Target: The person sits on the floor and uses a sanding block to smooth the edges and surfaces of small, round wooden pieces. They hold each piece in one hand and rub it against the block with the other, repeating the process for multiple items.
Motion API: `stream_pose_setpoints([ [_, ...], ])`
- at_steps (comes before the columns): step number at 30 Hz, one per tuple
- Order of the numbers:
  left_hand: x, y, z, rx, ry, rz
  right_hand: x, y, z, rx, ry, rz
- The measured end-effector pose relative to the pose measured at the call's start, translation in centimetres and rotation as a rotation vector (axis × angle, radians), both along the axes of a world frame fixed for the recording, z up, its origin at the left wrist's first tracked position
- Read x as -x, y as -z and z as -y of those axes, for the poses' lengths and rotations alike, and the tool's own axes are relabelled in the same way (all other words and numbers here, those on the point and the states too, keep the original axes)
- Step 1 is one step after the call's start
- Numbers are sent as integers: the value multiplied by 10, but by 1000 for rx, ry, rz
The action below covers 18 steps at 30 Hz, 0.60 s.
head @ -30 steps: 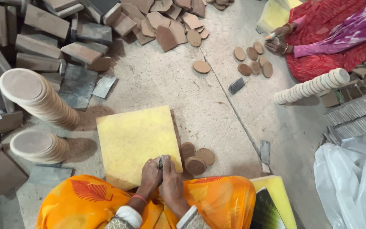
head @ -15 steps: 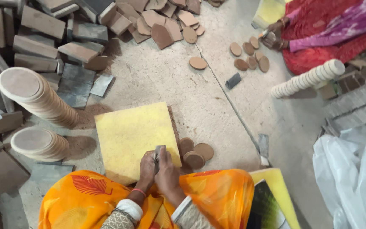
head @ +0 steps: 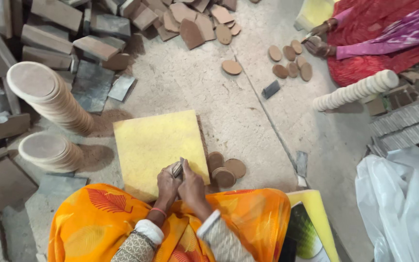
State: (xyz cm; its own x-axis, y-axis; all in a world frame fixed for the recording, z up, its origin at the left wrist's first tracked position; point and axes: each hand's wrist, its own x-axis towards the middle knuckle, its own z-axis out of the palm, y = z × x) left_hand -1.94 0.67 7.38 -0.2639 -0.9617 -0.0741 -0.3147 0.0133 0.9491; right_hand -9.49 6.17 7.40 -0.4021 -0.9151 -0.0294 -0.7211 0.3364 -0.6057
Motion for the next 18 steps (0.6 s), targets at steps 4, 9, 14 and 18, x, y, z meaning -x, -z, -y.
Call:
stream_pose_setpoints([
  [4, 6, -8, 1, 120, 5, -155, 37, -8, 27, -133, 20, 133],
  [9, 12, -10, 6, 246, 28, -101, 3, -22, -5, -11, -2, -89],
  [14, 4, -13, 7, -133, 44, 60, -8, -8, -2, 101, 6, -86],
  [18, 0, -15, 2, -149, 71, 156, 30, -1, 23, -136, 27, 228],
])
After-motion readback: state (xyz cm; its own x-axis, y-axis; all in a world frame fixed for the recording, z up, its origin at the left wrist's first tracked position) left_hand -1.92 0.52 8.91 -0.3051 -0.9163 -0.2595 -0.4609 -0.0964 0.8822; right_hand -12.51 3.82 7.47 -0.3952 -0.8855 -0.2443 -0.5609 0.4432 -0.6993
